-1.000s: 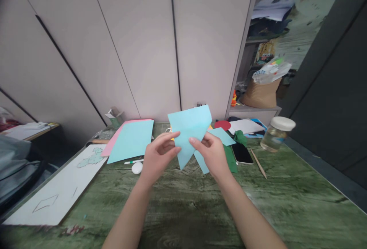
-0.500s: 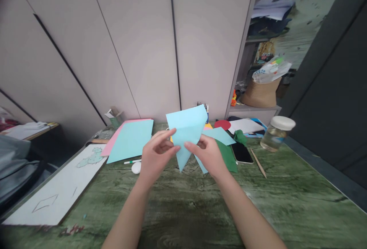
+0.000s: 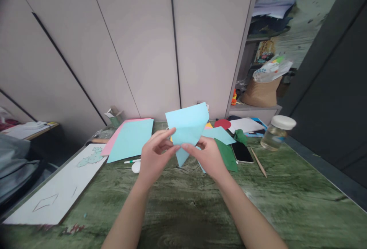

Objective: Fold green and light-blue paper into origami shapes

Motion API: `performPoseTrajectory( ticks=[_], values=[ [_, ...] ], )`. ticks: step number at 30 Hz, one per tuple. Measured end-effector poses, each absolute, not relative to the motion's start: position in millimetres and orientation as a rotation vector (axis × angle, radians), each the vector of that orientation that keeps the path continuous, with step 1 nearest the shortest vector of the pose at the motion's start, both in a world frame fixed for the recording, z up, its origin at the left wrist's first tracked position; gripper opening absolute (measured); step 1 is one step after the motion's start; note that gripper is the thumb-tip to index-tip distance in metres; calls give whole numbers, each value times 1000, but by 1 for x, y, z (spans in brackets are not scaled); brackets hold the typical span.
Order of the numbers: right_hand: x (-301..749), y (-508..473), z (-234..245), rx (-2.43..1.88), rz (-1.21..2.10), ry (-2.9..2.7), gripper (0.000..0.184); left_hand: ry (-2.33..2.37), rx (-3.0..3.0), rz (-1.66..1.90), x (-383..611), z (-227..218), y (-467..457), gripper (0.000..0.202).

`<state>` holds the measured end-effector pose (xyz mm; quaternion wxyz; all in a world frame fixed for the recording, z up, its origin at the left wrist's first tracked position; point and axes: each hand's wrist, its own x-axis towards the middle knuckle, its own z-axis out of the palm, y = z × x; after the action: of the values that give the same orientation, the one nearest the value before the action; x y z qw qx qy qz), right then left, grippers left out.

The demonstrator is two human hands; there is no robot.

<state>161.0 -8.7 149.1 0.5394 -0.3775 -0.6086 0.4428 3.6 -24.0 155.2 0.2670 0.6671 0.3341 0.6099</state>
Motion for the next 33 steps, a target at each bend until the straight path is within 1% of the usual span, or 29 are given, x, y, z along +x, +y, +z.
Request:
performPoseTrajectory(
  ticks=[6, 14, 20, 25, 33],
  values=[
    [161, -9, 149, -918, 987, -1451, 21, 956, 1830, 1683, 5, 157, -27, 22],
    [161, -9, 149, -904, 1023, -1435, 22, 932, 1815, 1594, 4, 154, -24, 33],
    [162, -6, 148, -856, 1138, -1459, 25, 932, 1822, 1616, 4, 154, -23, 35],
    [164, -6, 151, -888, 1082, -1503, 19, 957, 1818, 1603, 3, 155, -23, 38],
    [163, -7, 153, -918, 1104, -1525, 24, 990, 1837, 1532, 1, 154, -22, 47]
  ],
)
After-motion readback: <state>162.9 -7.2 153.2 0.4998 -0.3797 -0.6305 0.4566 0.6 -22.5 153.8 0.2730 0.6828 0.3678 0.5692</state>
